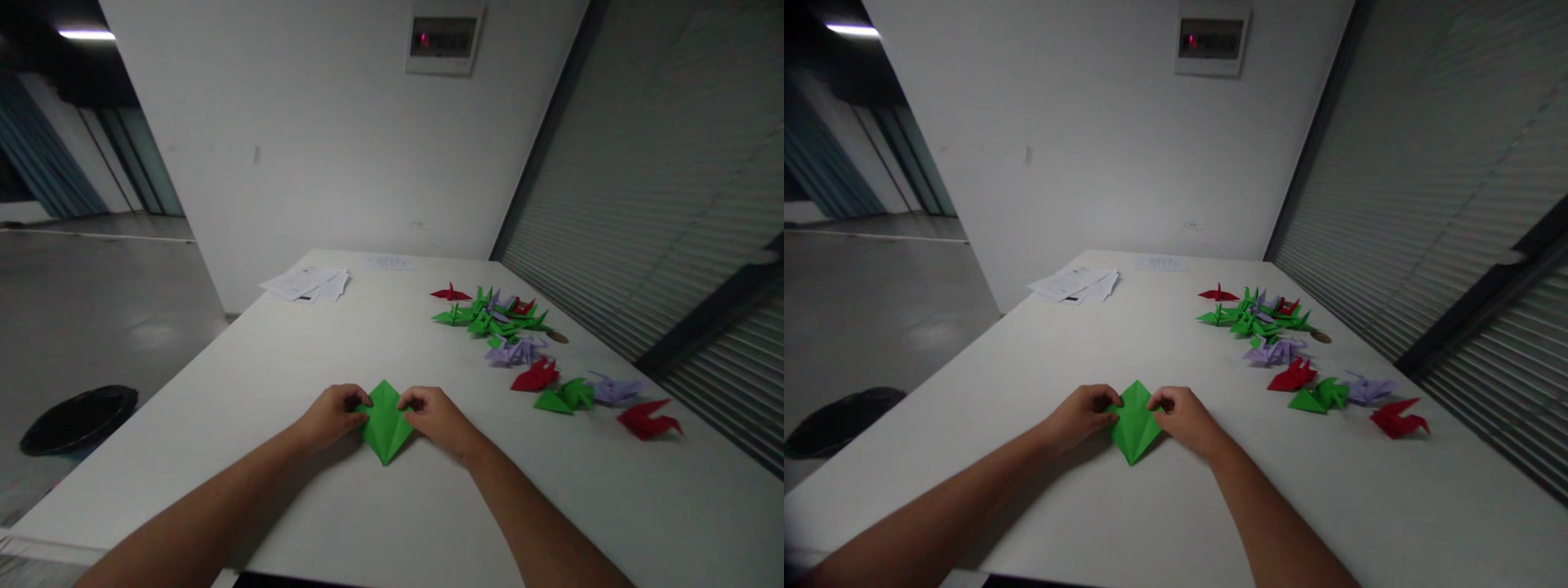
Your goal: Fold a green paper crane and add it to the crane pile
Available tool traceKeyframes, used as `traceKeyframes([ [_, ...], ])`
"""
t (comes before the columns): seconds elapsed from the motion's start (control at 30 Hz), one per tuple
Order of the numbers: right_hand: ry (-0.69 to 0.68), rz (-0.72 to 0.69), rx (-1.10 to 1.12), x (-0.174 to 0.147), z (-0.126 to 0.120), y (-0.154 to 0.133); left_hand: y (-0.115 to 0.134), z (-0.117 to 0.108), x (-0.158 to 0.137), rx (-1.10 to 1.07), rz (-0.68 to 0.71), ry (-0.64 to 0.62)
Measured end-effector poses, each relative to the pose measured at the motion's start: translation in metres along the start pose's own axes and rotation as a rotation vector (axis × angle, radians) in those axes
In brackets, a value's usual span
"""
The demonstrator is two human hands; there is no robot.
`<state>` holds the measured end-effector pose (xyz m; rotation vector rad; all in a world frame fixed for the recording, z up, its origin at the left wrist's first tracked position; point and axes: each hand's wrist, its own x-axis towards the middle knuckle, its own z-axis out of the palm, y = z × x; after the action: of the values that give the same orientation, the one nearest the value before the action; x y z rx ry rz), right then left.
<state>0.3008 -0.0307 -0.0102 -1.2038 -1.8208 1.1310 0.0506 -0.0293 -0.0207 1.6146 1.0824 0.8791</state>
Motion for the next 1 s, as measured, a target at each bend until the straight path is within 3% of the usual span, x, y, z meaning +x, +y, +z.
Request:
traceKeyframes([
  [0.23, -0.030, -0.144, -0.380, -0.008, -0.004, -0.013, 0.008, 0.000, -0.008, 0.580, 0.341, -0.030],
  [0.37, 0.027, -0.271, -0.495, -0.010, -0.001, -0.014, 0.009, 0.001, -0.008, 0.677, 0.493, -0.107],
  [0.47, -0.059, -0.365, -0.531, -0.010, -0.001, -0.013, 0.013, 0.002, -0.009, 0.644, 0.583, -0.253],
  [0.6, -0.200, -0.414, -0.537, -0.014, -0.005, -0.017, 0.022, 0.003, -0.013, 0.661, 0.571, -0.332],
  [1.0, -0.274, -0.393, -0.578, -0.016, -0.012, -0.022, 0.023, 0.001, -0.013, 0.609, 0.461, -0.347],
])
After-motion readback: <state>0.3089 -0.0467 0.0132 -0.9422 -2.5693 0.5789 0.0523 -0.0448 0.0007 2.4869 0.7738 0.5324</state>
